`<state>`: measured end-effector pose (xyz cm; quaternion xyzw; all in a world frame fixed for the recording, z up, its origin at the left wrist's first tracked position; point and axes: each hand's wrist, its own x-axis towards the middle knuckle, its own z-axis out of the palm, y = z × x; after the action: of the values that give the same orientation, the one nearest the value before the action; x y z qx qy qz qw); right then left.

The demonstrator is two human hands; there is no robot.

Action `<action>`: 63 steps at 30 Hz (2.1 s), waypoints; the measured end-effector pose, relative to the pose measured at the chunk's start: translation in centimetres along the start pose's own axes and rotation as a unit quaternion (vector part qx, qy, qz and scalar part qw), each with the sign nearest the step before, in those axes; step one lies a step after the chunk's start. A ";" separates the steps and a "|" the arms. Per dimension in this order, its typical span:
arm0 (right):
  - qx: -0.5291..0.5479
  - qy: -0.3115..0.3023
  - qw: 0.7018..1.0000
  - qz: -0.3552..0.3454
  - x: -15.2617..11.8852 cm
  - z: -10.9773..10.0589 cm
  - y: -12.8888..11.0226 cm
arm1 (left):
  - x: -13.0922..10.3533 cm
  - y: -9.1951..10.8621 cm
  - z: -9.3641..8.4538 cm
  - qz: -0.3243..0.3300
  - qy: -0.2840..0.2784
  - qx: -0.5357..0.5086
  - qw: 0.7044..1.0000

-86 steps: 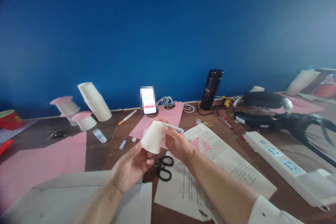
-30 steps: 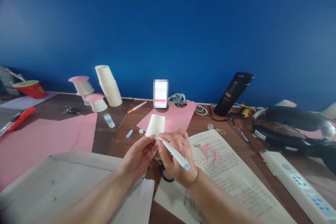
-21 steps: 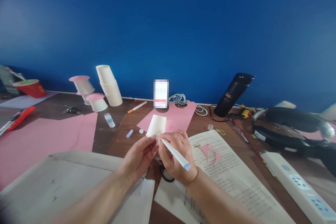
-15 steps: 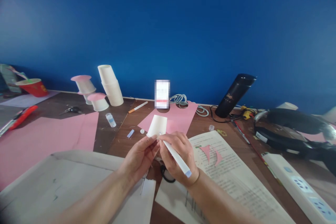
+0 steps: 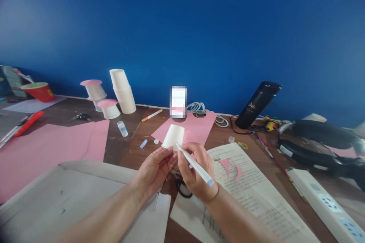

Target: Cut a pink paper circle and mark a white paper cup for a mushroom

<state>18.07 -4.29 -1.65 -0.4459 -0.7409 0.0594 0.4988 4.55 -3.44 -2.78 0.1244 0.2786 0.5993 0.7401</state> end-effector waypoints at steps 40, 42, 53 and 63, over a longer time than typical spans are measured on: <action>-0.054 0.003 0.998 -0.029 0.1 0.4 0.3 | -0.1 0.0 -0.2 -0.014 -0.028 0.025 0.999; -0.053 0.003 0.998 -0.030 0.2 0.4 0.3 | -0.1 0.0 -0.1 -0.013 -0.027 0.025 0.999; -0.074 0.009 0.996 -0.038 0.2 0.4 0.5 | -0.2 0.1 0.0 -0.021 -0.021 0.030 0.999; -0.074 0.003 0.997 -0.026 0.1 0.4 0.7 | -0.2 0.0 0.0 -0.015 -0.031 0.029 0.999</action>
<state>18.13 -3.63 -2.16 -0.4625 -0.7529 -0.0102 0.4681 4.54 -3.59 -2.74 0.1599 0.2743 0.5758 0.7534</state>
